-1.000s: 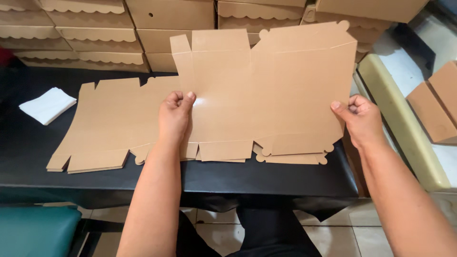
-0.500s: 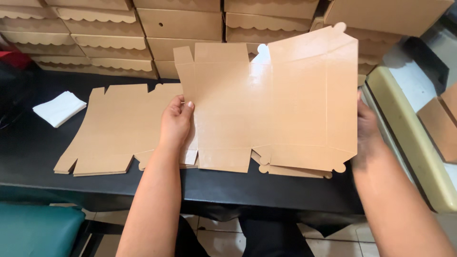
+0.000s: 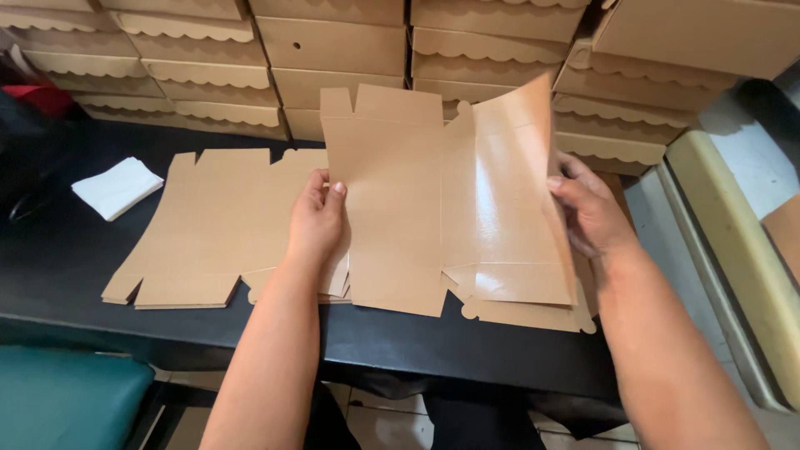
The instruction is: The person assembles flat cardboard pieces into rectangular boxes by hand. They fold the sides, tuck in the tabs, and secure the structure, then place the finished box onto a stack of similar boxes on a nearby surface.
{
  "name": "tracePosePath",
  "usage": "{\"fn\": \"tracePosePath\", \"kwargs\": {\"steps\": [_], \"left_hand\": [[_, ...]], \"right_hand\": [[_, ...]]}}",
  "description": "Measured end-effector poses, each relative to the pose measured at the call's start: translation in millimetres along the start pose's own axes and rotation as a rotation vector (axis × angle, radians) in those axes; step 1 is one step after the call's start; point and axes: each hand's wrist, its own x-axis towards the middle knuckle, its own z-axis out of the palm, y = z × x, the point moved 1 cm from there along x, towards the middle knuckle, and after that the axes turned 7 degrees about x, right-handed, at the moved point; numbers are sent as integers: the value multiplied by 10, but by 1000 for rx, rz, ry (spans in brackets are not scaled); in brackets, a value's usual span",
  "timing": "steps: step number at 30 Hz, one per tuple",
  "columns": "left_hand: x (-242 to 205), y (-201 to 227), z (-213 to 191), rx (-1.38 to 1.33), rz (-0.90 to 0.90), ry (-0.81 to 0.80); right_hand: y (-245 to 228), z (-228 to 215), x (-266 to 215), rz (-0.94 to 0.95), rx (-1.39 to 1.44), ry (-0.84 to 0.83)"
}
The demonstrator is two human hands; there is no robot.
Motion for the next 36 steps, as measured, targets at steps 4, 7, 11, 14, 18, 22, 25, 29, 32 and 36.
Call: {"fn": "tracePosePath", "kwargs": {"steps": [4, 7, 11, 14, 18, 22, 25, 29, 32, 36], "left_hand": [[-32, 97, 37, -5, -9, 10], [-67, 353, 65, -164, -109, -20], [-140, 742, -79, -718, -479, -158], [-244, 766, -89, -661, -477, -265], [-476, 709, 285, 53, -216, -394], [-739, 891, 782, 705, 632, -557], [-1007, 906, 1154, 744, 712, -480], [-1371, 748, 1773, -154, 193, -411], [-1336, 648, 2084, -675, -227, -243], [-1244, 752, 2150, -911, -232, 136]], "right_hand": [[58, -90, 18, -53, -37, 15], [76, -193, 41, -77, -37, 16], [18, -239, 3, -126, 153, -76], [-60, -195, -70, -218, 347, -112], [-15, -3, -167, -267, 477, -89], [-35, 100, -276, -295, 518, -107], [-73, 104, -326, -291, 568, -153], [32, 174, -323, -233, 608, -134], [124, 234, -312, -184, 598, -121], [276, 302, -303, -79, 558, -190]]}}
